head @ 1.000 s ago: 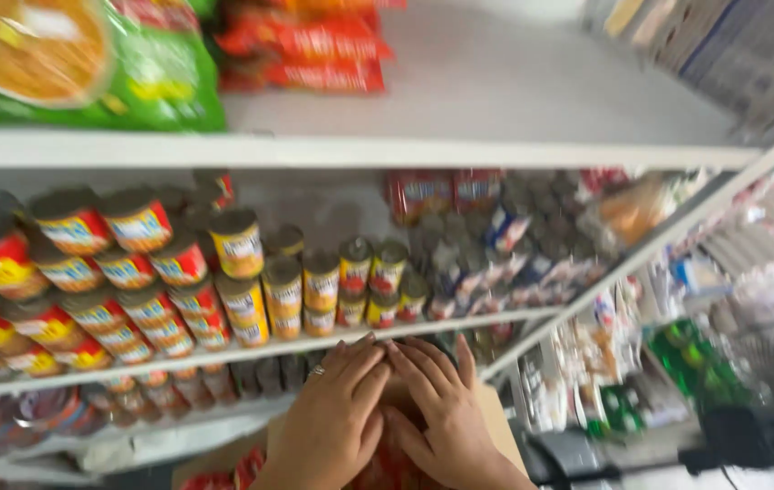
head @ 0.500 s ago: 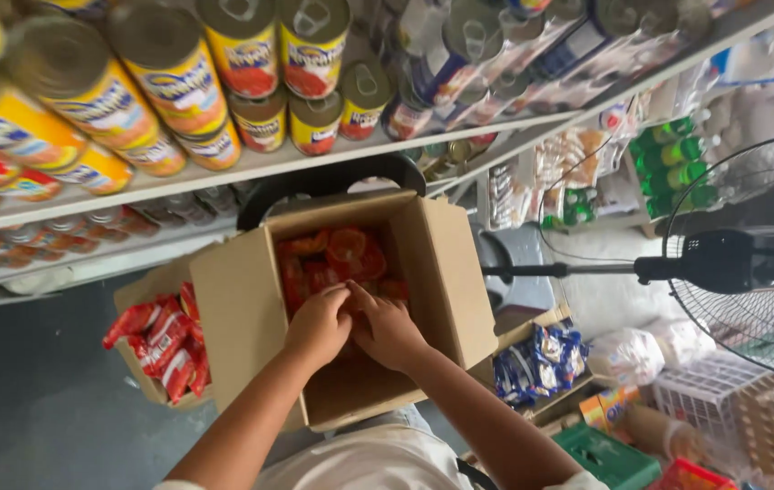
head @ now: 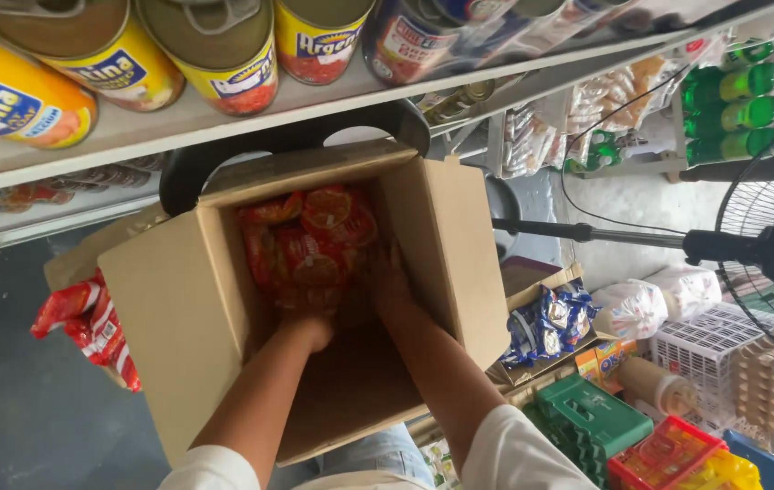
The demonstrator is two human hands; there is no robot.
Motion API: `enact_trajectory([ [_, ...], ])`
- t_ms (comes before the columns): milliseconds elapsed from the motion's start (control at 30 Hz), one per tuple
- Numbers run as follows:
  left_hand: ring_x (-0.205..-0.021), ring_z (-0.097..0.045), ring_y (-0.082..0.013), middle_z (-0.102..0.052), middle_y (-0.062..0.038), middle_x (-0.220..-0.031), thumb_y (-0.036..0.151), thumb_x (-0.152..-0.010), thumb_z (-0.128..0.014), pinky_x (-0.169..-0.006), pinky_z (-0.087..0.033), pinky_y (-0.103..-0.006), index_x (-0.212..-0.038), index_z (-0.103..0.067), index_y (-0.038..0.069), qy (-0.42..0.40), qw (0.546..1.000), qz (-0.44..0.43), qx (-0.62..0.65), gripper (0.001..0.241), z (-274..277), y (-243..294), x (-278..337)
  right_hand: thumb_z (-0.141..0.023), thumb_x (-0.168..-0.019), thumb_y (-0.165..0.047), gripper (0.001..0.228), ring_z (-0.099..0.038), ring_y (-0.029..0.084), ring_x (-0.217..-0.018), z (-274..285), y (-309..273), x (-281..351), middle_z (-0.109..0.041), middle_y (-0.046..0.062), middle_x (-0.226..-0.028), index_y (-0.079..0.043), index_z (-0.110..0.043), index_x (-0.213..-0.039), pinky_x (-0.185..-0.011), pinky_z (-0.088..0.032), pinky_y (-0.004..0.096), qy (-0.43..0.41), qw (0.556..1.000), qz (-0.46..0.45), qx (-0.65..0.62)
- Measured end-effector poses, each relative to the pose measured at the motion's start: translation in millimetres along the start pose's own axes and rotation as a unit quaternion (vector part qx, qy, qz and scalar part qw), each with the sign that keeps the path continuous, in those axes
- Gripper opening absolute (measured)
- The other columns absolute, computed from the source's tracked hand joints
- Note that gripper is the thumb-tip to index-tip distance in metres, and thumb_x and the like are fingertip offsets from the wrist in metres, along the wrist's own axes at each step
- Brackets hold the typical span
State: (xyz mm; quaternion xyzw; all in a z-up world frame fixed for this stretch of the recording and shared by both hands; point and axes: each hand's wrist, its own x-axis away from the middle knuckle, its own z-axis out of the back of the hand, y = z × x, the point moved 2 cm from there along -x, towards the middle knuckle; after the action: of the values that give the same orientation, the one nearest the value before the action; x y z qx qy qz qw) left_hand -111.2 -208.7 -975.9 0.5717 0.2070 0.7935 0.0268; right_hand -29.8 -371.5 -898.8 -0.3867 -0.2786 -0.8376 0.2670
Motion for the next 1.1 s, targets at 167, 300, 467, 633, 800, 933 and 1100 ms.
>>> enact_trajectory([
  [167, -0.144, -0.044, -0.0369, -0.039, -0.018, -0.160, 0.014, -0.100, -0.051, -0.116, -0.041, -0.0474, -0.155, -0.042, 0.016, -0.029, 0.998, 0.056, -0.030, 0.056, 53.3, 54.0, 93.0, -0.048, -0.100, -0.039, 0.070, -0.026, 0.042, -0.148, -48.4, -17.8, -28.8, -0.027, 0.020, -0.164, -0.010, -0.027, -0.160, -0.112, -0.017, 0.065, 0.029, 0.996, 0.010, 0.084],
  [300, -0.144, -0.048, -0.0355, -0.046, -0.016, -0.159, 0.019, -0.102, -0.052, -0.117, -0.041, -0.0490, -0.153, -0.049, 0.016, -0.021, 0.997, 0.073, -0.030, 0.051, 91.3, 61.6, 121.0, -0.050, -0.101, -0.034, 0.065, -0.044, 0.038, -0.133, -23.2, -14.8, -7.9, -0.047, 0.021, -0.150, -0.009, -0.038, -0.159, -0.106, -0.033, 0.055, 0.051, 0.993, -0.033, -0.096],
  [467, -0.141, -0.042, -0.0416, -0.042, -0.022, -0.155, 0.043, -0.099, -0.059, -0.115, -0.034, -0.0545, -0.154, -0.040, 0.009, 0.185, 0.941, 0.058, 0.276, 0.068, 93.0, 42.8, 91.8, -0.070, -0.087, -0.040, 0.061, -0.043, 0.037, -0.131, 88.7, 24.5, 79.3, -0.051, 0.017, -0.140, -0.014, -0.055, -0.140, -0.111, -0.030, 0.055, 0.059, 0.939, -0.092, -0.327],
  [633, -0.131, -0.055, -0.0268, -0.053, -0.008, -0.145, 0.040, -0.092, -0.070, -0.109, -0.046, -0.0479, -0.151, -0.037, 0.016, 0.224, 0.681, -0.028, 0.696, 0.072, 132.9, 44.7, 153.5, -0.085, -0.065, -0.026, 0.075, -0.048, 0.036, -0.131, 137.6, 55.6, 182.7, -0.054, 0.014, -0.140, -0.019, -0.060, -0.136, -0.110, -0.040, 0.048, 0.264, 0.817, -0.020, -0.512],
  [800, -0.100, -0.071, -0.0160, -0.074, 0.001, -0.112, 0.039, -0.082, -0.075, -0.082, -0.059, -0.0391, -0.131, -0.065, 0.020, -0.001, 0.718, -0.076, 0.691, 0.054, 161.9, 69.9, 262.8, -0.080, -0.075, -0.016, 0.074, -0.048, 0.032, -0.144, 178.7, 76.3, 271.3, -0.050, 0.015, -0.153, -0.009, -0.053, -0.144, -0.118, -0.043, 0.043, 0.345, 0.702, 0.140, -0.608],
  [933, -0.099, -0.071, -0.0204, -0.074, -0.005, -0.111, 0.037, -0.084, -0.078, -0.080, -0.058, -0.0416, -0.127, -0.068, 0.012, 0.053, 0.714, -0.164, 0.678, 0.050, 170.2, 76.2, 325.8, -0.079, -0.088, -0.017, 0.074, -0.042, 0.027, -0.147, 170.5, 71.6, 282.9, -0.045, 0.017, -0.156, -0.003, -0.044, -0.152, -0.121, -0.033, 0.041, 0.363, 0.497, 0.156, -0.772],
  [1100, -0.108, -0.069, -0.0159, -0.073, -0.003, -0.119, 0.031, -0.082, -0.080, -0.090, -0.058, -0.0343, -0.128, -0.062, 0.015, 0.093, 0.714, -0.280, 0.635, 0.052, 174.8, 75.7, 388.4, -0.069, -0.099, -0.013, 0.029, -0.068, 0.020, -0.106, 155.5, 42.8, 276.4, -0.070, 0.012, -0.115, 0.002, -0.061, -0.123, -0.093, -0.058, 0.036, 0.177, 0.225, 0.066, -0.956],
])
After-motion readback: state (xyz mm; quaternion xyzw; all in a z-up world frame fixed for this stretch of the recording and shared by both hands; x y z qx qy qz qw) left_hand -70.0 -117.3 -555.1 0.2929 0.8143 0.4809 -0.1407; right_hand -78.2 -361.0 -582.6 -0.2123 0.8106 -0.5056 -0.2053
